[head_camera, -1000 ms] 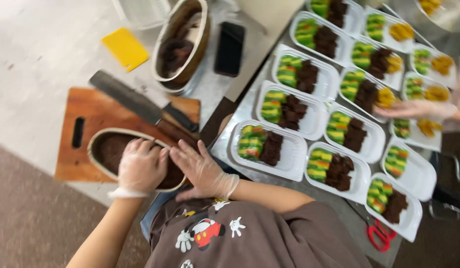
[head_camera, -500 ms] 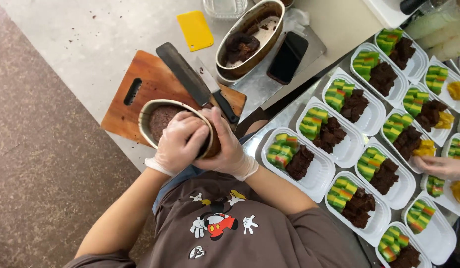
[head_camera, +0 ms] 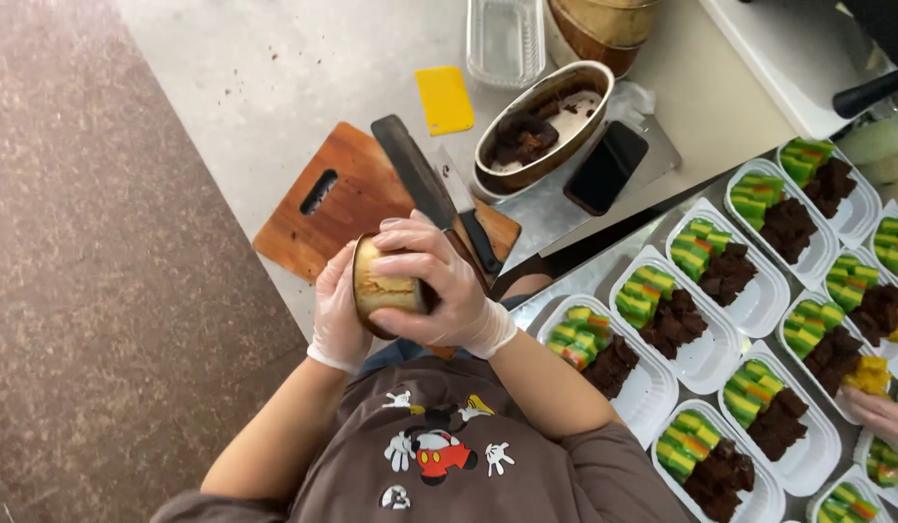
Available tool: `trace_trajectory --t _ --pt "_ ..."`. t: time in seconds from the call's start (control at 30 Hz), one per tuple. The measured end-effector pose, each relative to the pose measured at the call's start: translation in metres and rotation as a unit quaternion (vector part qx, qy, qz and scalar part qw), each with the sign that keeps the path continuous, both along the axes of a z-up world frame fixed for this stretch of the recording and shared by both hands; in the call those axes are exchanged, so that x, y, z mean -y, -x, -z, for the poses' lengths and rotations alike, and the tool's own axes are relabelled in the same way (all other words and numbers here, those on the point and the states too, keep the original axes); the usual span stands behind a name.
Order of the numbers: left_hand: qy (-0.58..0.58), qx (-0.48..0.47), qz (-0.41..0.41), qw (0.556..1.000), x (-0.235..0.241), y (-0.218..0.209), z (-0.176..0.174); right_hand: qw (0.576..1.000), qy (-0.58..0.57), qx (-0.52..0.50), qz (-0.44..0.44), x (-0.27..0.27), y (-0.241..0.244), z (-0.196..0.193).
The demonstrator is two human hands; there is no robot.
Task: Slicing cooked meat on a cutting board and portioning it into takeout food containers alongside pre-arranged vegetables.
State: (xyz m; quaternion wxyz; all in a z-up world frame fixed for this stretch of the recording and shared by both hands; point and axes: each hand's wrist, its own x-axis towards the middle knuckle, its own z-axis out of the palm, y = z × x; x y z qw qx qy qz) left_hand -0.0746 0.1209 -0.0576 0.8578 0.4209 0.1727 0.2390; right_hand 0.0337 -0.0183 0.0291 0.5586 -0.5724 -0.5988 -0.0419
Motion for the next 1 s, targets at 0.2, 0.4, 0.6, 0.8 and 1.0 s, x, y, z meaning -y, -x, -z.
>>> trace_trajectory --t 0.2,0.4,0.6,0.8,1.0 --pt "-0.633 -0.013 0.028 0.773 0.003 -0.003 -0.114 0.993 -0.041 -0.085 0.067 0.010 0.019 0.044" --pt "-0.751 0.003 0.103 0.652 0.000 -0.012 -0.047 0.979 0.158 -0.123 0.044 0.053 0.017 0.083" --pt "-0.766 0.058 0.153 0.622 -0.012 -0.003 -0.019 0.908 0.268 -0.041 0.321 0.076 -0.033 0.093" --pt "-0.812 -0.051 0.058 0.578 -0.055 0.008 -0.029 0.830 0.419 -0.096 0.355 0.064 -0.065 0.103" --pt "-0.813 -0.076 0.071 0.573 -0.059 0.016 -0.019 0.818 0.439 -0.082 0.363 0.068 -0.078 0.104"
